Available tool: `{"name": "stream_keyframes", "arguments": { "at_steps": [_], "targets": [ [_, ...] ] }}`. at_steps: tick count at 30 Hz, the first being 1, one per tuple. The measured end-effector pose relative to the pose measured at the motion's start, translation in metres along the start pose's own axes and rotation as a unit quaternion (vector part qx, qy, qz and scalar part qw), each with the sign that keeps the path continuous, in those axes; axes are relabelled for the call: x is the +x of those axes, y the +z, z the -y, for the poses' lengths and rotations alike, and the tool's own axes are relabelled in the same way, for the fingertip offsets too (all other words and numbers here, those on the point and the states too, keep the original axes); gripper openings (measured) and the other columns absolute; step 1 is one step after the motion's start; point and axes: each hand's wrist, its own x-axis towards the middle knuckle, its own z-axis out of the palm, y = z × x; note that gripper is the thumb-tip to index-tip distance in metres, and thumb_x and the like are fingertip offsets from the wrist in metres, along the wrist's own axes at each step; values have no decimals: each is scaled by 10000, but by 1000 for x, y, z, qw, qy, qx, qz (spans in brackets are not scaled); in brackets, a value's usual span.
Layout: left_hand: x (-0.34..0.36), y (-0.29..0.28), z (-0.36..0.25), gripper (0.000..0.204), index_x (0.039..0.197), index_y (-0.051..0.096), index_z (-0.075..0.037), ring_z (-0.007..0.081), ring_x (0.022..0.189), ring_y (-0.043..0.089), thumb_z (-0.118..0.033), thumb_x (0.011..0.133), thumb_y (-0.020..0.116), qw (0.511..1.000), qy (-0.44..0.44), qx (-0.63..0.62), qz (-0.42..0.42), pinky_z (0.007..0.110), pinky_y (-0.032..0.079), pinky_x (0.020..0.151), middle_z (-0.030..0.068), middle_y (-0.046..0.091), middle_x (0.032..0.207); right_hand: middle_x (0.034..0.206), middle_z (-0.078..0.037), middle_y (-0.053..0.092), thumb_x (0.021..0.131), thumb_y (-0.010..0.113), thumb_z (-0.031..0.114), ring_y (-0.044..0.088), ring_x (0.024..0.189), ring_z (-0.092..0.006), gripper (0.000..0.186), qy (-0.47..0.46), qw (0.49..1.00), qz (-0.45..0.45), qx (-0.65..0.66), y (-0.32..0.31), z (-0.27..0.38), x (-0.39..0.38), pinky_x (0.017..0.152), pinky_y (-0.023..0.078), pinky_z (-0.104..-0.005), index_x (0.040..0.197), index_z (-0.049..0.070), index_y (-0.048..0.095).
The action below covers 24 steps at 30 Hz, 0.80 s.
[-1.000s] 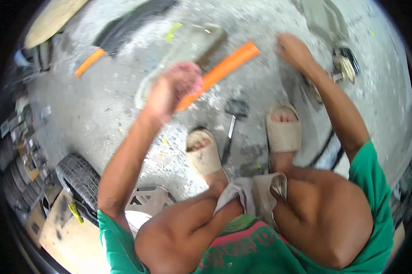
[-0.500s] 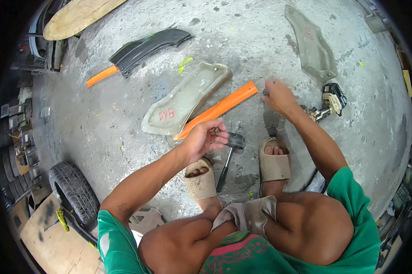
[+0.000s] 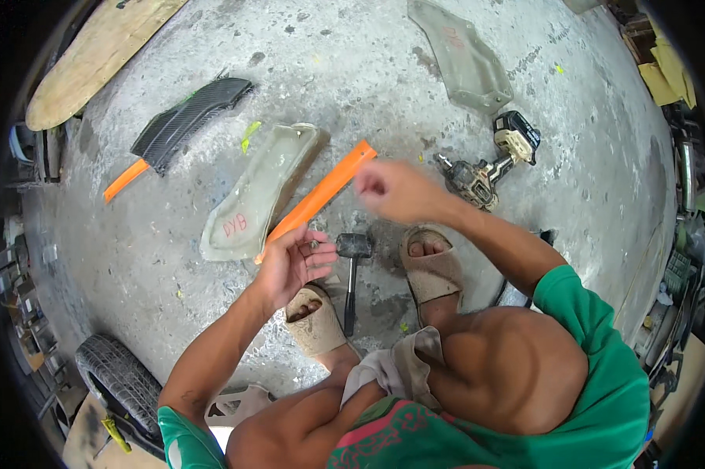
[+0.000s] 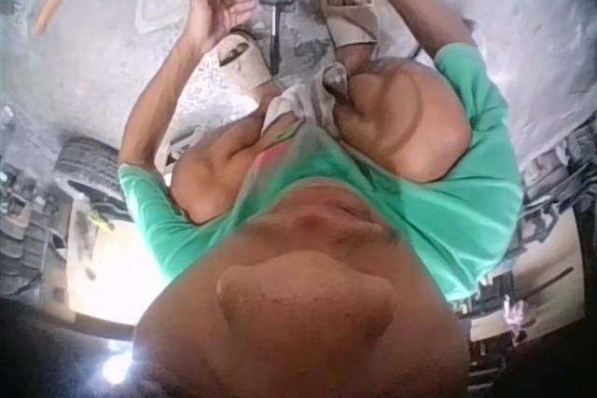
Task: Repairing and preparing fiberglass vehicle body panels using screws and power tools.
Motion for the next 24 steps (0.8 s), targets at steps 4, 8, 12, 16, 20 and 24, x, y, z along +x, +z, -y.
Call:
{"name": "stream_keyframes", "arguments": {
  "at_steps": [4,8,12,16,20,24],
  "targets": [
    [-2,14,-9,325,994,606,-67,190,816,657,-369,1022,489,999,2,-47,-2,311,522,698,93,678,961,855,-112,682,880,682,197,664,774,-249,179,-65,994,86,-27,7,64,-10,701,517,-385,975,47,659],
    [-4,5,-14,264,843,550,-98,94,556,494,-316,993,561,999,-31,21,-10,220,335,409,35,584,776,934,-131,694,890,681,218,675,824,-280,220,-82,989,-25,-120,-11,43,8,726,533,-389,1011,34,670],
    [-16,-13,-11,256,835,543,-117,76,467,391,-317,987,588,997,-54,53,-33,224,254,376,4,539,718,1167,-146,646,864,705,179,624,1048,-335,305,-53,932,-155,-323,-92,6,33,926,488,-408,1129,39,647],
    [0,-16,-15,348,785,533,-102,80,471,430,-379,981,611,968,118,207,-81,245,296,418,18,528,708,1408,-264,482,754,798,213,448,1301,-457,591,62,833,-264,-482,-225,-96,22,1090,388,-485,1285,82,573],
    [-6,-53,-36,474,804,584,-59,168,538,559,-510,950,611,788,287,503,-208,313,399,466,75,590,736,1463,-263,420,683,840,210,427,1326,-457,580,140,842,-228,-468,-233,-111,25,1085,398,-495,1213,100,634],
    [6,-61,-32,725,904,669,-33,373,833,673,-748,795,613,590,239,730,-249,459,518,689,203,660,857,1443,-254,442,639,865,165,463,1308,-418,549,116,774,-311,-540,-243,-106,26,1047,431,-478,1126,31,649]
  ]
}}
